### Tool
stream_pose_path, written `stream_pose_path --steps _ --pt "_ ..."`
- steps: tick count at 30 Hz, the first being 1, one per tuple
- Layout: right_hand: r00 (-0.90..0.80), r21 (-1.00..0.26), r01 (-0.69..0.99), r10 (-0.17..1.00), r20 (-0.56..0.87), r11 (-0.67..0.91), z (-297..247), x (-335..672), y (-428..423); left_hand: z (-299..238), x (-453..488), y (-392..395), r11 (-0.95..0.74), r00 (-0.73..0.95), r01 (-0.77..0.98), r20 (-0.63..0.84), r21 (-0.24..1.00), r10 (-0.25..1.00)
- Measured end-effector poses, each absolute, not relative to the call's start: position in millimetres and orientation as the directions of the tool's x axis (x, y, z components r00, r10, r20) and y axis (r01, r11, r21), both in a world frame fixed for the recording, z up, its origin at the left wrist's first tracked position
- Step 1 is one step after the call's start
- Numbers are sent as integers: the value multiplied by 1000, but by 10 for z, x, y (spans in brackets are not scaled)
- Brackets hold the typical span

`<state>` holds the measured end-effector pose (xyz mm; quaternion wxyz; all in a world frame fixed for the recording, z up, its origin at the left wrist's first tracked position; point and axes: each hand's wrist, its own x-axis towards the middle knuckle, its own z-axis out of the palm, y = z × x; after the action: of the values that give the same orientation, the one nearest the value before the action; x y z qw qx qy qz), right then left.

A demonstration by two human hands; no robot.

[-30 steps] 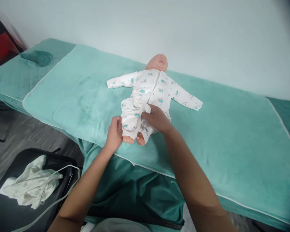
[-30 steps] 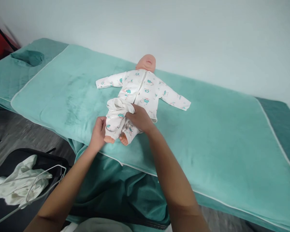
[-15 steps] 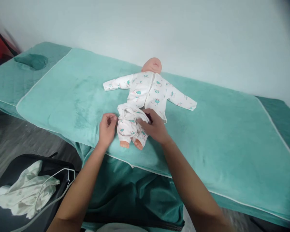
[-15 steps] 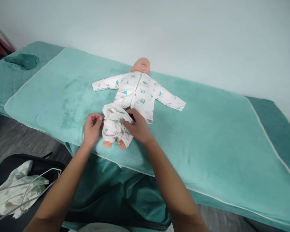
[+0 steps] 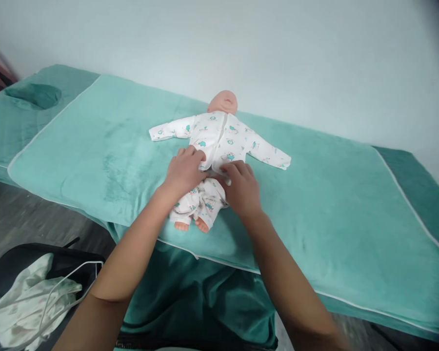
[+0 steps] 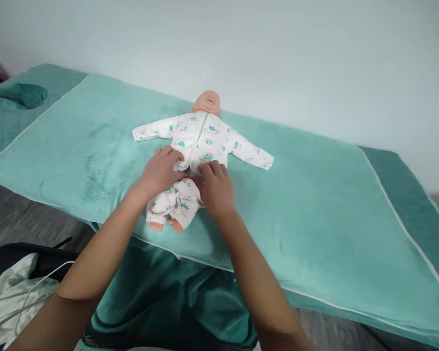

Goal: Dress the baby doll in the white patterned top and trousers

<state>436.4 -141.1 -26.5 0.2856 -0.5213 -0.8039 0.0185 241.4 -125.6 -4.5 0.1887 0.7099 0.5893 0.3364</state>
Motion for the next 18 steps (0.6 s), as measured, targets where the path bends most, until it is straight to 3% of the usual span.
stream_pose_path --steps 4,7,10,13,15,17,18 --pt "-311 -222 883 871 381 412 -177 4202 -1307 -30 2583 -1332 -231 126 886 269 403 955" --pt "-260 -299 870 879 400 393 -144 4168 -1254 52 2634 -1357 -200 97 906 278 372 956" --pt "-34 -632 700 900 435 332 -168 4361 -1220 94 2500 -1278 -136 -59 813 313 566 948" --pt "399 -937 254 857 326 239 -300 4822 -1206 -40 2131 -1114 -89 -378 495 306 864 874" --pt "589 -983 33 791 163 178 -436 5190 -1230 -223 1834 -1011 -42 -549 240 171 970 818" --pt "636 -999 23 771 36 28 -568 5490 -1293 -423 1603 -956 59 -613 140 39 988 789" --pt "624 -998 67 781 31 -14 -620 5585 -1338 -509 1535 -952 55 -619 161 58 985 783"
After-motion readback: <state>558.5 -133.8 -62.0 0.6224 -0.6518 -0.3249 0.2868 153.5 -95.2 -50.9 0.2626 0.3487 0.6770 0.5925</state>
